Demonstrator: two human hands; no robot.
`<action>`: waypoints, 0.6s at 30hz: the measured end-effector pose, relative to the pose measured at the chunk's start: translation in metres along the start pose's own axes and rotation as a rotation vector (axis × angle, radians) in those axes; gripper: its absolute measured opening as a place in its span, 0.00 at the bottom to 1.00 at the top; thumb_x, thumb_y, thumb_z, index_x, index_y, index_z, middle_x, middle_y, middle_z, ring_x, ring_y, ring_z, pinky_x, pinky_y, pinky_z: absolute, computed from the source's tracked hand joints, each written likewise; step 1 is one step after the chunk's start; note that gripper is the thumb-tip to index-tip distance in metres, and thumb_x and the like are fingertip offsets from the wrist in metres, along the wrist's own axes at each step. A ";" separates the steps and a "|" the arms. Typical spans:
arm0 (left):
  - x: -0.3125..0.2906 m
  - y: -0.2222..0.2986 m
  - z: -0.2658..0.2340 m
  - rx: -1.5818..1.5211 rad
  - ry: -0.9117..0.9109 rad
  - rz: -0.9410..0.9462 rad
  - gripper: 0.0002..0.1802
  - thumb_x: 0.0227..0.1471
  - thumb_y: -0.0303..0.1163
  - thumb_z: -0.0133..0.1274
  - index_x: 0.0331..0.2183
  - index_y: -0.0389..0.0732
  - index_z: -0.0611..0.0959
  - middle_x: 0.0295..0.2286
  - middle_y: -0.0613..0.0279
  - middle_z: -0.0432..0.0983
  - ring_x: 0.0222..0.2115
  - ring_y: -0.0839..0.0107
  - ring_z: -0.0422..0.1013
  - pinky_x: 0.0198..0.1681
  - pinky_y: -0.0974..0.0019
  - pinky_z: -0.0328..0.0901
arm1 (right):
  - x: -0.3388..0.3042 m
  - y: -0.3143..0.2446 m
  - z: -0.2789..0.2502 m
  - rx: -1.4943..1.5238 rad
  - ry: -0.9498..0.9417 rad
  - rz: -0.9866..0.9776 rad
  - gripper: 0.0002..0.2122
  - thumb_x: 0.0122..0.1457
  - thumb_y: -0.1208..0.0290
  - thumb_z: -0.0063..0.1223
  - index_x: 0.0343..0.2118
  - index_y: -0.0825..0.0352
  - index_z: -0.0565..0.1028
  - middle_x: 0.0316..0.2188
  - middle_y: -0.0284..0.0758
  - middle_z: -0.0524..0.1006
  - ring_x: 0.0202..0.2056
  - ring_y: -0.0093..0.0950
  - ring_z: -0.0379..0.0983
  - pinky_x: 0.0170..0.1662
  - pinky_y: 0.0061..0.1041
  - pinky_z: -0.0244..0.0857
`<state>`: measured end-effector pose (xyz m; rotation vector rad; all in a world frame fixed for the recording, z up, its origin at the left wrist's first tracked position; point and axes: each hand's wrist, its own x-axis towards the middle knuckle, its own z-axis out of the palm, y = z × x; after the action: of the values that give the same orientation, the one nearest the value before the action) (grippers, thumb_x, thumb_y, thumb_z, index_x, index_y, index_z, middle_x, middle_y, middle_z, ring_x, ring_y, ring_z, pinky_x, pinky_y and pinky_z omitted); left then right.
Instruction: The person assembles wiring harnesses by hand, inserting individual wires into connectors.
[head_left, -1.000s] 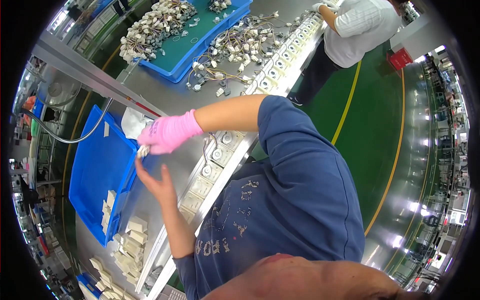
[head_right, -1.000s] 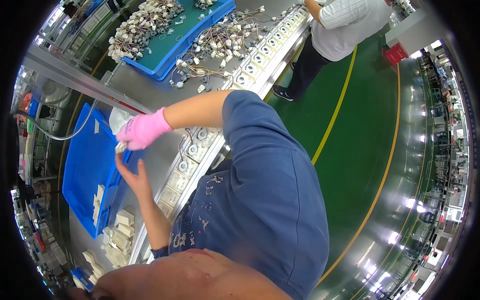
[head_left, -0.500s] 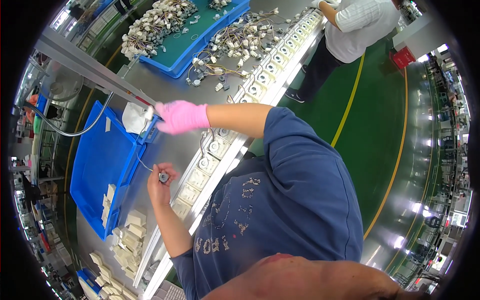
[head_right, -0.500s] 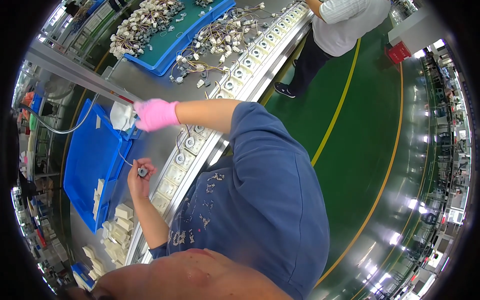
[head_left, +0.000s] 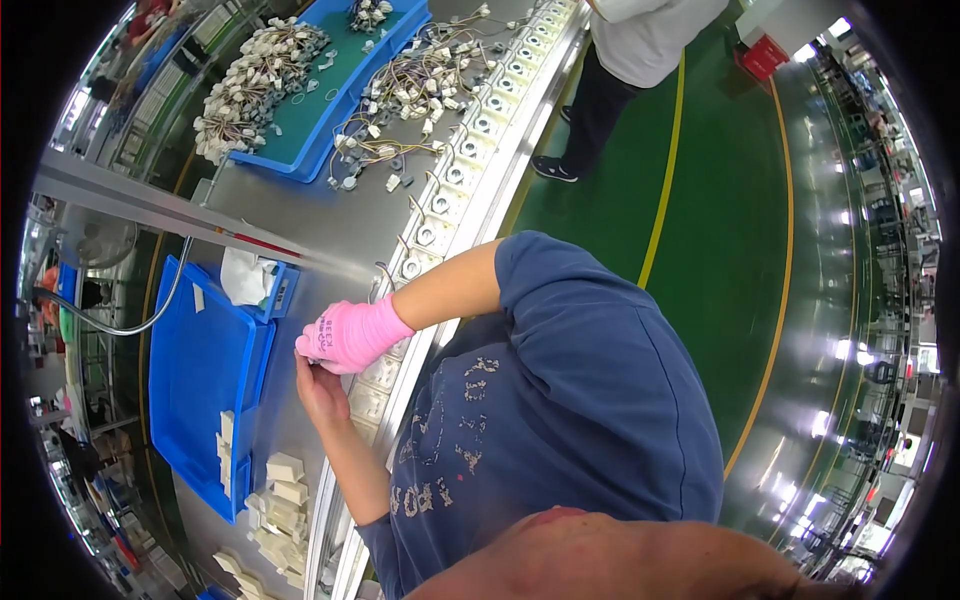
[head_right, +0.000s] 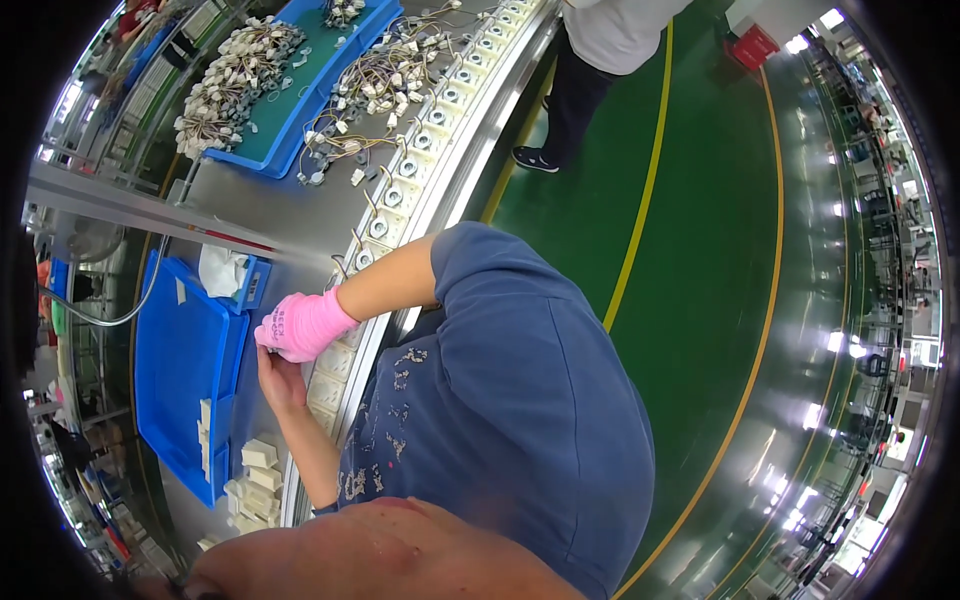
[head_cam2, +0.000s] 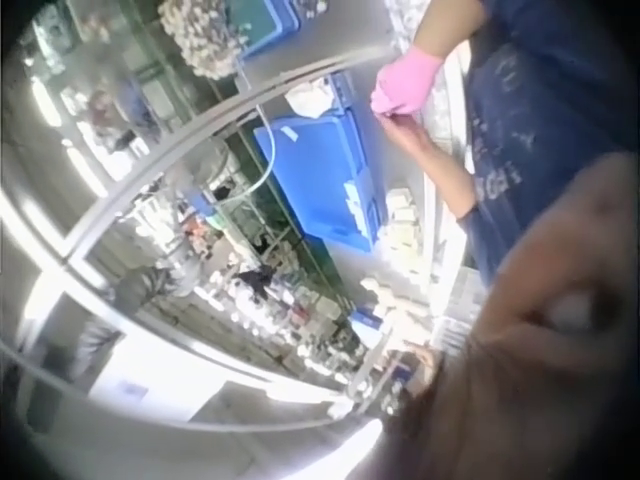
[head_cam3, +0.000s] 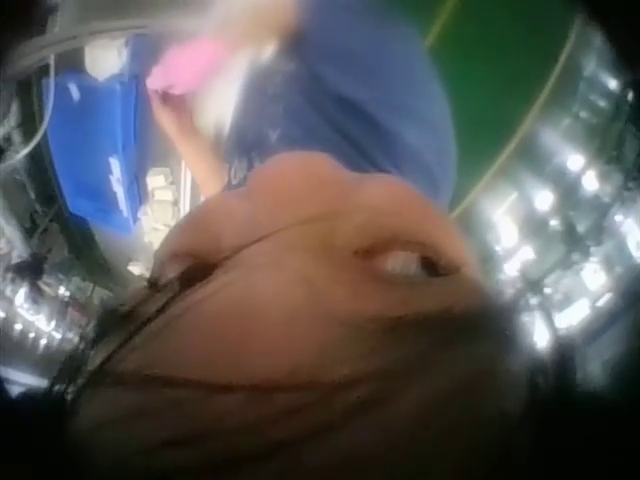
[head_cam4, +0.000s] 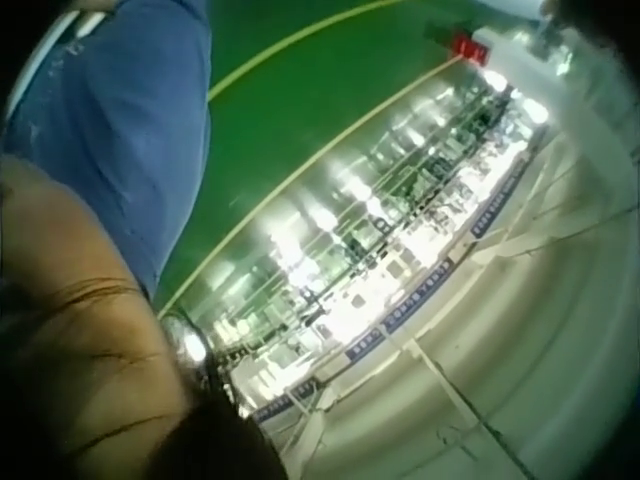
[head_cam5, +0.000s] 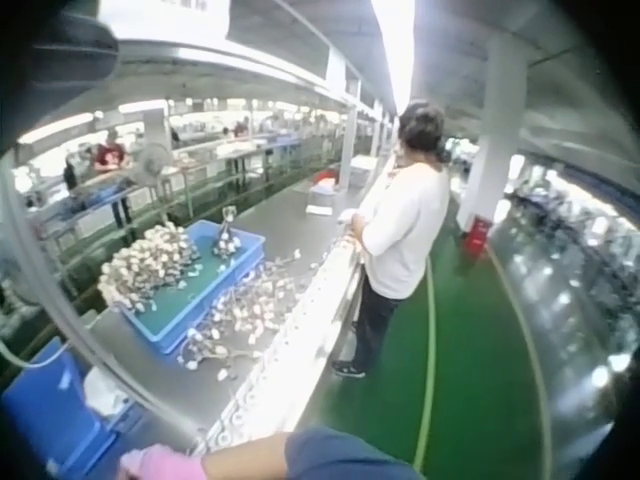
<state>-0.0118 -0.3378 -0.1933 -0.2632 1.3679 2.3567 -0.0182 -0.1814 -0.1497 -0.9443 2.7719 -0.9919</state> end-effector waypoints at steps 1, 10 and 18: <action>0.002 -0.002 -0.006 0.071 0.029 0.020 0.23 0.59 0.41 0.33 0.49 0.37 0.67 0.45 0.53 0.67 0.46 0.65 0.65 0.47 0.60 0.60 | 0.000 0.001 -0.002 -0.034 -0.005 -0.031 0.10 0.46 0.67 0.48 0.30 0.67 0.70 0.29 0.40 0.74 0.31 0.40 0.73 0.32 0.36 0.67; -0.017 0.000 -0.019 0.894 0.189 0.289 0.12 0.52 0.36 0.50 0.25 0.36 0.77 0.16 0.69 0.64 0.18 0.79 0.59 0.21 0.72 0.54 | 0.001 0.023 0.007 0.153 -0.142 -0.157 0.16 0.46 0.60 0.48 0.33 0.68 0.69 0.30 0.45 0.71 0.36 0.44 0.68 0.39 0.38 0.62; -0.043 0.002 0.006 1.375 0.084 0.509 0.10 0.47 0.35 0.50 0.24 0.37 0.75 0.19 0.53 0.68 0.24 0.54 0.65 0.26 0.57 0.58 | -0.006 0.017 -0.007 -0.010 -0.367 -0.186 0.13 0.48 0.64 0.51 0.35 0.63 0.71 0.31 0.42 0.73 0.36 0.39 0.71 0.39 0.35 0.64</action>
<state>0.0262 -0.3444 -0.1738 0.4326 2.9087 1.1423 -0.0240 -0.1644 -0.1551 -1.2605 2.4226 -0.7332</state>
